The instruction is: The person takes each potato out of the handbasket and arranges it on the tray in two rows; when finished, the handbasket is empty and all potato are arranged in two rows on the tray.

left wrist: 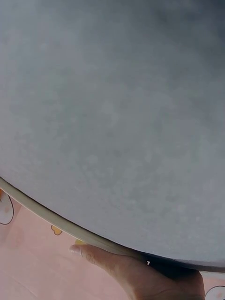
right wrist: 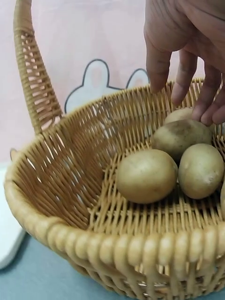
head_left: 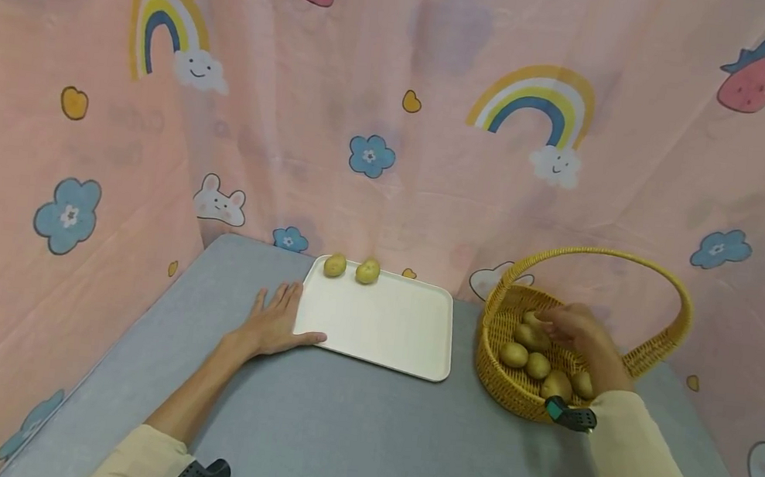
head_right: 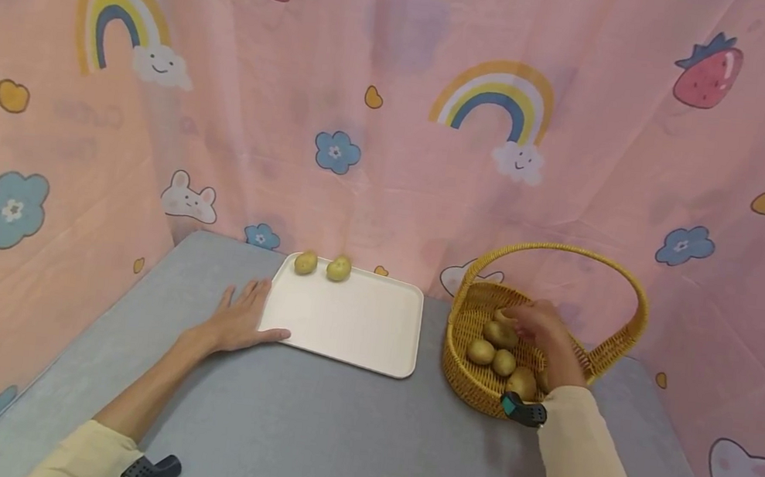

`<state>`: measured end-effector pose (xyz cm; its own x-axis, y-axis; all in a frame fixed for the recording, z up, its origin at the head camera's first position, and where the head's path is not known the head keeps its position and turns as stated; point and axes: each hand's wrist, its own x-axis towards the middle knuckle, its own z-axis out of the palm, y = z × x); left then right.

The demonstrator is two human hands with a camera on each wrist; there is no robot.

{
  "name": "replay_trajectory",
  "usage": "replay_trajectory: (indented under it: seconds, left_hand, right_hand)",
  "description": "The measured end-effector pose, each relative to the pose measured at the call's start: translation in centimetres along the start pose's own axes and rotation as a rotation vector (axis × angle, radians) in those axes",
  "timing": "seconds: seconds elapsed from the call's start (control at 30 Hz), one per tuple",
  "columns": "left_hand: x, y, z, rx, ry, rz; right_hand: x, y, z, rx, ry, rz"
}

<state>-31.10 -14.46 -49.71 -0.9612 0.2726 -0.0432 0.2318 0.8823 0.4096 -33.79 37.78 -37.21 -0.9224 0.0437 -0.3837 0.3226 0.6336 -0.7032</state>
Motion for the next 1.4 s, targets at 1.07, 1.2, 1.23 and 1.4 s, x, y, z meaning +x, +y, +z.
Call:
replay_trajectory:
  seconds: [1.07, 1.2, 1.23, 1.4]
  left_hand:
    - [-0.1, 0.0, 0.0, 0.007, -0.002, 0.006]
    - [0.0, 0.1, 0.0, 0.004, 0.001, 0.007]
    - [-0.1, 0.1, 0.0, 0.003, 0.002, 0.005]
    - [0.0, 0.0, 0.1, 0.003, 0.004, 0.007]
  right_hand:
    - [1.0, 1.4, 1.9, -0.138, -0.005, -0.045]
    - [0.9, 1.1, 1.9, -0.173, -0.002, -0.037]
    - [0.9, 1.0, 1.9, -0.176, -0.002, -0.041]
    - [1.1, 1.0, 2.1, -0.189, 0.008, -0.040]
